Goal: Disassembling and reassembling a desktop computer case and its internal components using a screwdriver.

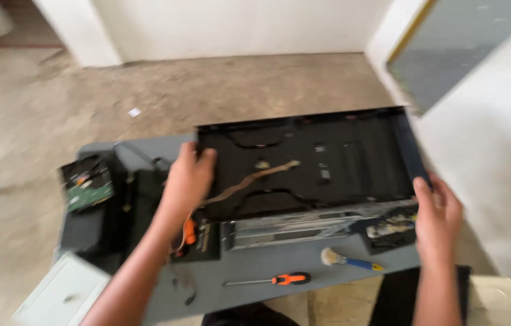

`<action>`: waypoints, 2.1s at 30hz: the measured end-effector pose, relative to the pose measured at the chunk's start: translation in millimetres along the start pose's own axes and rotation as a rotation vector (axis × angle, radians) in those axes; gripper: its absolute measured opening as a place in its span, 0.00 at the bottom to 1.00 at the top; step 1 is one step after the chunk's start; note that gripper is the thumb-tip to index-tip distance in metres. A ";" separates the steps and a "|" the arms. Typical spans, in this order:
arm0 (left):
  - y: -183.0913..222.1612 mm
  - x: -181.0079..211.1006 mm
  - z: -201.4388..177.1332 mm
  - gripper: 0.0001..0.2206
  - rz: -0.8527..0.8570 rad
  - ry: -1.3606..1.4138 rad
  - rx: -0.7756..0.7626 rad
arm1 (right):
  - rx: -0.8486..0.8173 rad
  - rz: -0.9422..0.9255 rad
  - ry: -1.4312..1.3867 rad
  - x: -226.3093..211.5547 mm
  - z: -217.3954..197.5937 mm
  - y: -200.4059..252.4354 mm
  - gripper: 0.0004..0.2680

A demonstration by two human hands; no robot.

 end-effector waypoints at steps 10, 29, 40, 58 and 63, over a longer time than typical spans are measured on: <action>57.1 20.1 -17.4 0.31 0.049 -0.189 -0.206 | -0.110 -0.598 0.689 -15.2 22.3 18.3 0.10; 196.5 -358.4 84.6 0.06 -0.427 -0.454 -0.097 | 0.161 -0.214 0.073 145.0 -62.1 147.2 0.11; 182.8 -308.3 86.9 0.22 -0.405 -0.508 -0.223 | -0.137 0.514 0.193 170.7 42.8 263.8 0.10; -31.1 -272.4 28.9 0.12 -0.302 -0.343 0.145 | -0.074 0.916 0.339 187.7 40.0 285.8 0.14; -34.9 -290.9 46.2 0.26 -0.371 -0.344 0.028 | -0.238 0.745 0.336 225.7 34.1 289.0 0.14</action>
Point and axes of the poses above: each hand's wrist, its own y-axis away from the middle knuckle, its own z-axis out of the palm, x = y × z, the point moved 10 cm from there along -y, towards the middle knuckle, and after that the axes turned 11 degrees about -y, right-handed, at the moved point
